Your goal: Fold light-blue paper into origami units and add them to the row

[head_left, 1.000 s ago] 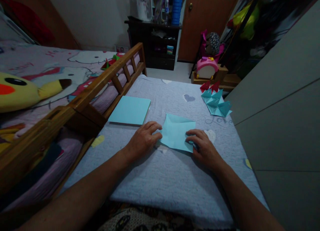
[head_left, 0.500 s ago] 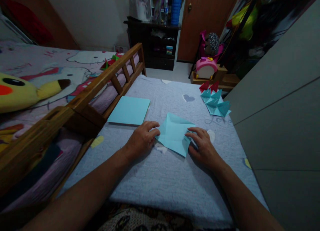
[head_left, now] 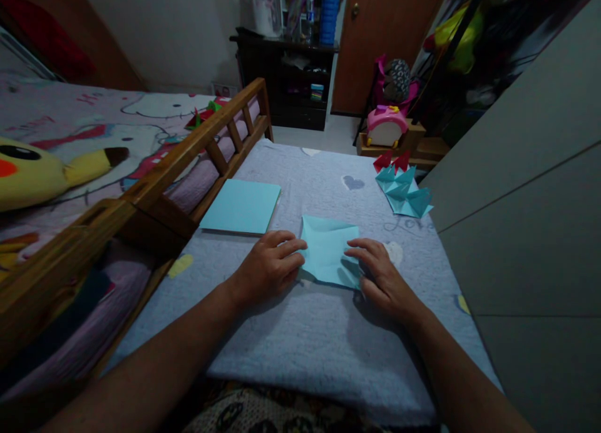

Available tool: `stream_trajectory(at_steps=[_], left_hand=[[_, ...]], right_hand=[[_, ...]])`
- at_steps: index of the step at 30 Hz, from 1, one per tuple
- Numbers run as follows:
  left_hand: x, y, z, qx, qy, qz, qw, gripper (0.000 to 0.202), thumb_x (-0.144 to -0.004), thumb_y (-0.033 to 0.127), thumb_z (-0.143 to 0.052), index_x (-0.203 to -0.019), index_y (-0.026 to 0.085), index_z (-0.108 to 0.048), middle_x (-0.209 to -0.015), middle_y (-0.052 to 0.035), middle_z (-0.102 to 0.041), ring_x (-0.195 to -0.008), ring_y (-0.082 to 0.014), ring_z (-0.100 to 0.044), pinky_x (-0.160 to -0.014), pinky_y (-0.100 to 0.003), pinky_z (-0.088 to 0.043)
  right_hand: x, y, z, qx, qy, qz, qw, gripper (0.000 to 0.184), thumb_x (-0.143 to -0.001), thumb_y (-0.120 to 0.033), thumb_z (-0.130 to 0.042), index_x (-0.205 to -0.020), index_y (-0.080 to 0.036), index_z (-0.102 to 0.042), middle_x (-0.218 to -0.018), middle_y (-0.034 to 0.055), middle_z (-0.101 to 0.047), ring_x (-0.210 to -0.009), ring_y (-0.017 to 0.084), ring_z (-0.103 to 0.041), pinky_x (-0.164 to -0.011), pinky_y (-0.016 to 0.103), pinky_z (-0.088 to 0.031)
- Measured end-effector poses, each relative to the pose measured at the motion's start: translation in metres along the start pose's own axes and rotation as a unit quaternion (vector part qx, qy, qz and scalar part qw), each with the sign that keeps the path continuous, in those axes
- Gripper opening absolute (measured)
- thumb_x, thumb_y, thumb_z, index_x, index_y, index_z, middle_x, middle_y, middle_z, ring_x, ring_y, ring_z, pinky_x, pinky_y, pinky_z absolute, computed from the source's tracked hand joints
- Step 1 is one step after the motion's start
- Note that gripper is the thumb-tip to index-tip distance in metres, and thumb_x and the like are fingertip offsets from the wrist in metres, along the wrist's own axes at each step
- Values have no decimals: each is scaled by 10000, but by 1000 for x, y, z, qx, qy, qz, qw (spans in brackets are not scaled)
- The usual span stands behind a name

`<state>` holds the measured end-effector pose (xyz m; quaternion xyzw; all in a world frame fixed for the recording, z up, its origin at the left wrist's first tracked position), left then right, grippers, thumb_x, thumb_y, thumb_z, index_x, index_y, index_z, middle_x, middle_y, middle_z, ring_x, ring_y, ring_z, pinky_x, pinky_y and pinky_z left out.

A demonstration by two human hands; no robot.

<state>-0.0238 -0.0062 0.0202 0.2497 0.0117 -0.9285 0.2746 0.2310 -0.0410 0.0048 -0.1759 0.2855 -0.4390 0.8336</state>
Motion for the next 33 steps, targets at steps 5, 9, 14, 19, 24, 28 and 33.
stream_trajectory(at_steps=[5,9,14,19,24,28,33], left_hand=[[-2,9,2,-14,-10,-17,1000,141,-843,92,-558,-827,210,-635,-1063,-47,-720,-1028,-262,-549,-937,-420,-420],[-5,14,1,-12,-22,-33,999,143,-861,119,-542,-788,213,-622,-865,-36,-704,-885,-238,-543,-902,-413,-421],[-6,25,-1,-15,-40,-73,996,206,-938,155,-489,-801,213,-632,-707,-19,-621,-774,-212,-509,-838,-391,-425],[-8,36,-2,5,-76,-94,993,195,-912,179,-515,-731,202,-582,-718,-32,-604,-765,-212,-508,-809,-393,-433],[-6,36,-10,73,-117,-58,989,152,-908,328,-571,-879,188,-622,-890,-64,-654,-887,-244,-569,-804,-403,-458],[-3,32,-19,94,-98,-24,990,208,-976,327,-510,-925,174,-643,-923,-72,-666,-818,-212,-594,-721,-368,-468],[-4,27,-23,139,-82,26,987,230,-982,243,-496,-823,163,-641,-830,-63,-654,-763,-188,-591,-675,-334,-464]], right_hand=[[-1,-9,-2,12,-47,-2,999,417,-801,-341,-695,-1175,-230,-547,-1338,141,-539,-1265,335,-465,-1055,564,-403],[-1,-9,-6,54,-40,-9,998,177,-819,-209,-685,-978,-234,-613,-1260,114,-590,-1205,317,-501,-1004,548,-429],[-1,-7,-8,75,-18,-10,997,154,-830,-109,-643,-926,-229,-650,-1161,99,-612,-1083,294,-527,-914,493,-454],[-2,-5,-9,79,0,-4,997,258,-788,-14,-586,-925,-220,-661,-1084,91,-611,-1004,267,-522,-862,446,-454],[-2,-1,-10,63,-29,-20,997,189,-826,-53,-582,-896,-204,-671,-949,76,-620,-900,240,-522,-800,409,-440],[-2,-2,-6,56,-66,-32,996,158,-837,-90,-582,-914,-206,-659,-947,73,-627,-902,238,-522,-813,410,-430],[1,1,-2,34,-74,-82,993,245,-788,-123,-633,-1017,-193,-581,-982,78,-620,-919,243,-537,-819,405,-434]])
Point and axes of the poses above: each hand's wrist, its own x-axis away from the middle knuckle, its own z-axis out of the back of the hand, y = z × x, the point moved 3 cm from there along -x, towards the middle knuckle
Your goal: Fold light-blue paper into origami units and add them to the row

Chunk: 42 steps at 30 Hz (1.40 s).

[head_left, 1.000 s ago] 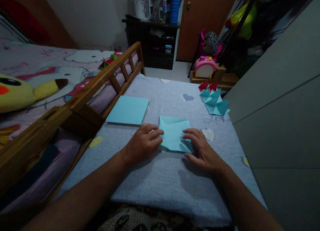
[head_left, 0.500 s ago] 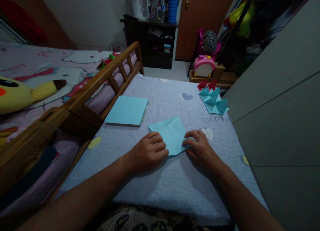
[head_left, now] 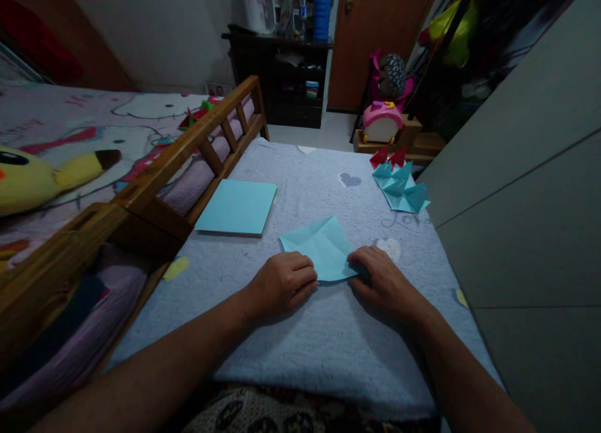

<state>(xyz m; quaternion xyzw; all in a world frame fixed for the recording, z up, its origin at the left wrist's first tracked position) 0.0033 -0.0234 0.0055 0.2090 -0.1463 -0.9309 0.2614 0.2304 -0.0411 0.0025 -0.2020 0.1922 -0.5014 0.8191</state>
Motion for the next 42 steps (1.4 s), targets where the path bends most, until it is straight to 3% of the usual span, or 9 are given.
stream_trajectory(at_steps=[4,10,16,25,42], left_hand=[[-1,-4,2,61,17,43,997,190,-959,229,-512,-837,153,-636,-801,-58,-642,-756,-181,-589,-675,-321,-469],[-3,-7,1,116,15,107,987,154,-924,245,-542,-816,172,-625,-792,-44,-632,-769,-179,-582,-703,-324,-455],[-5,-10,2,128,26,163,978,119,-902,251,-586,-806,183,-607,-817,-37,-641,-805,-192,-579,-746,-342,-443],[-5,-24,3,70,61,242,966,111,-882,280,-661,-836,198,-601,-926,-31,-650,-932,-226,-584,-864,-390,-425],[-8,-27,-2,-52,19,311,949,145,-920,297,-589,-849,195,-663,-994,-58,-629,-1004,-268,-535,-879,-433,-377]], right_hand=[[1,4,3,-24,4,-41,999,253,-776,-145,-667,-997,-197,-555,-958,77,-608,-893,240,-543,-790,385,-440],[-2,3,4,-34,-23,-11,999,26,-886,-170,-620,-887,-197,-623,-967,77,-632,-935,237,-552,-830,390,-418],[-2,3,0,-28,-6,-24,999,74,-892,-158,-624,-857,-188,-683,-951,81,-636,-921,230,-555,-838,385,-411],[-2,5,-7,4,4,-52,999,116,-914,-175,-603,-862,-186,-705,-885,71,-631,-858,217,-549,-782,367,-379],[-5,0,-15,84,48,-129,987,121,-892,-210,-602,-783,-189,-649,-833,69,-626,-823,232,-531,-729,353,-317]])
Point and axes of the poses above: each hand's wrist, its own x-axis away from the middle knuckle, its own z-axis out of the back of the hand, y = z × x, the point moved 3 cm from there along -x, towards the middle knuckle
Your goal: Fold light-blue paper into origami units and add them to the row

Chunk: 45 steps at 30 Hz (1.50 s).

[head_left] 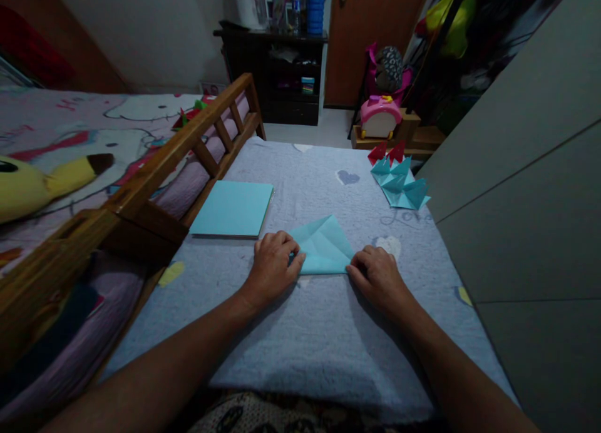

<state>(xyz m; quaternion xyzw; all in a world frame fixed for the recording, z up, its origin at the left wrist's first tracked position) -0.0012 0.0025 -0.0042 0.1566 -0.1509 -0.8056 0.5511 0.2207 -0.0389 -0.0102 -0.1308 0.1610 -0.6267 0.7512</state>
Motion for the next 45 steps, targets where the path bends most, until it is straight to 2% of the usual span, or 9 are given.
stream_trajectory(at_steps=[11,18,28,38,45], left_hand=[[-1,3,1,-44,8,-17,999,162,-916,297,-575,-818,193,-651,-962,-70,-610,-974,-274,-511,-865,-434,-377],[-4,3,0,-55,-3,-6,998,193,-924,319,-568,-812,186,-653,-957,-81,-609,-972,-286,-519,-863,-446,-383],[-5,3,0,-81,-1,-1,997,176,-938,298,-551,-842,191,-652,-982,-87,-619,-987,-284,-518,-856,-445,-377],[-5,1,-2,-58,8,8,998,162,-912,297,-583,-801,194,-642,-956,-87,-604,-978,-292,-513,-869,-461,-380],[-5,1,-3,-62,9,5,998,167,-917,303,-579,-806,192,-637,-955,-88,-602,-976,-296,-512,-855,-462,-381]], right_hand=[[1,-2,0,-2,15,-6,1000,134,-877,-196,-585,-749,-198,-625,-796,66,-602,-788,230,-503,-708,359,-294],[-1,-2,0,6,3,-9,1000,124,-865,-198,-602,-744,-194,-628,-793,68,-607,-783,232,-504,-709,362,-297],[0,0,-2,17,20,-1,1000,132,-867,-201,-592,-739,-201,-624,-782,66,-606,-774,229,-505,-697,360,-292],[1,13,4,22,4,-11,1000,170,-859,-226,-612,-691,-199,-611,-765,72,-619,-751,228,-523,-692,364,-315],[1,13,6,27,-13,-18,999,160,-865,-236,-621,-711,-193,-632,-778,74,-628,-768,238,-537,-699,367,-316]])
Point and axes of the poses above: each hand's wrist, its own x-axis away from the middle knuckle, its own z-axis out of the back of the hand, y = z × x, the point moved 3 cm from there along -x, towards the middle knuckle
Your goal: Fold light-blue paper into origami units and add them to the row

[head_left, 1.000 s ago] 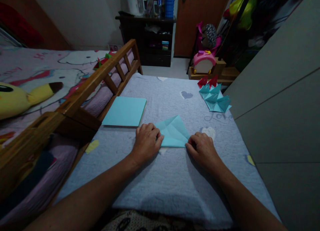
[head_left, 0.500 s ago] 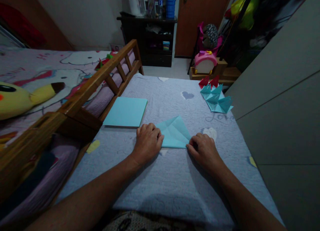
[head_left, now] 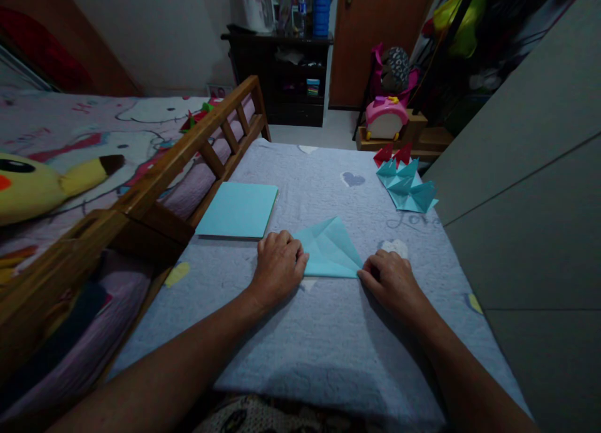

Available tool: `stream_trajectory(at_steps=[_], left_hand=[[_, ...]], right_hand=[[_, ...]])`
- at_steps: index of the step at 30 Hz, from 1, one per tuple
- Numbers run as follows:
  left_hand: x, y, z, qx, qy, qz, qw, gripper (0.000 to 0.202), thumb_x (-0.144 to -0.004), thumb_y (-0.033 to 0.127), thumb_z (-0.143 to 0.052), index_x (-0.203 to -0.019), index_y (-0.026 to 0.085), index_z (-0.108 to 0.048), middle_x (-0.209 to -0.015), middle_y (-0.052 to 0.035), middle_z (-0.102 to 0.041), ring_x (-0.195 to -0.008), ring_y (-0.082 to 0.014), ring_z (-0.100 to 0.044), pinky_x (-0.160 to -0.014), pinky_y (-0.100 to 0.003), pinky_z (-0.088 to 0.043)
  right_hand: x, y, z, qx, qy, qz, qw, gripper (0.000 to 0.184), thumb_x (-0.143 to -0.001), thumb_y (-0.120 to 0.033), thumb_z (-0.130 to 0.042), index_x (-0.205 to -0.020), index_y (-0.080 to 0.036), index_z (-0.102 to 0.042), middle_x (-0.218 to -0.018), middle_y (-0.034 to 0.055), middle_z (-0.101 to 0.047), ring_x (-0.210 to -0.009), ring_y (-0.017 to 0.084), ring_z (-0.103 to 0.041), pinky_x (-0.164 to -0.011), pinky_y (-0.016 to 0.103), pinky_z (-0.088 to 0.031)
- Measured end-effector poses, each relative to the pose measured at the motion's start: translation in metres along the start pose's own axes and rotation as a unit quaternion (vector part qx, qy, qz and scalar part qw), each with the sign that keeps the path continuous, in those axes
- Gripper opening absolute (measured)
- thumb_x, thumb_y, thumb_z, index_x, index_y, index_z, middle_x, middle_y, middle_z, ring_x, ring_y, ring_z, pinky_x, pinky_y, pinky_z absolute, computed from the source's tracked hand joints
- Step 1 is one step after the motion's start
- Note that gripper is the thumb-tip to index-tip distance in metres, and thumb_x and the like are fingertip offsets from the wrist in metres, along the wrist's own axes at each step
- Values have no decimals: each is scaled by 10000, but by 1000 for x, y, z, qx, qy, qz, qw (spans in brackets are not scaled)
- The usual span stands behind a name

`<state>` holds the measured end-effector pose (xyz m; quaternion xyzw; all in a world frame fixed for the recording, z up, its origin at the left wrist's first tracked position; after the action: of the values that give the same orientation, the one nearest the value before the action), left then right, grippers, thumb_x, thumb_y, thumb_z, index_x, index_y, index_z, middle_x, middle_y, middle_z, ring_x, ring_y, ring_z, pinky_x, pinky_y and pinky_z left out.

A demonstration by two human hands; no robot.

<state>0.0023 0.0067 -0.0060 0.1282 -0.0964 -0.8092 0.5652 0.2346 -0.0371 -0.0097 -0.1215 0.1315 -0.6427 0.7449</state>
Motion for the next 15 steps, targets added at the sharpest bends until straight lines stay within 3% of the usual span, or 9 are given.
stream_trajectory(at_steps=[7,11,15], left_hand=[[0,0,0,-6,4,2,1000,144,-908,294,-595,-802,200,-618,-941,-74,-598,-973,-283,-510,-850,-433,-376],[1,-2,0,4,14,-5,1000,85,-901,290,-614,-919,207,-614,-969,-71,-608,-978,-281,-503,-851,-427,-371],[0,-1,1,39,39,-62,997,159,-884,187,-624,-1032,238,-649,-1060,-66,-618,-1036,-275,-489,-897,-426,-366]], right_hand=[[2,2,-1,3,17,15,1000,143,-860,-221,-614,-720,-204,-634,-768,68,-626,-760,231,-529,-684,353,-288],[2,2,-1,3,15,14,1000,144,-861,-224,-630,-718,-203,-631,-762,63,-624,-763,227,-530,-688,348,-291],[1,2,0,8,-4,0,1000,136,-861,-227,-641,-728,-198,-649,-772,65,-628,-777,234,-542,-696,350,-302]])
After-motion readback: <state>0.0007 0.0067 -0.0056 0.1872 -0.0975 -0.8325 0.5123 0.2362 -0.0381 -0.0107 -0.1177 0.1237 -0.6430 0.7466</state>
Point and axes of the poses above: each hand's wrist, its own x-axis away from the middle knuckle, its own z-axis out of the back of the hand, y = z × x, the point moved 3 cm from there along -x, towards the middle knuckle
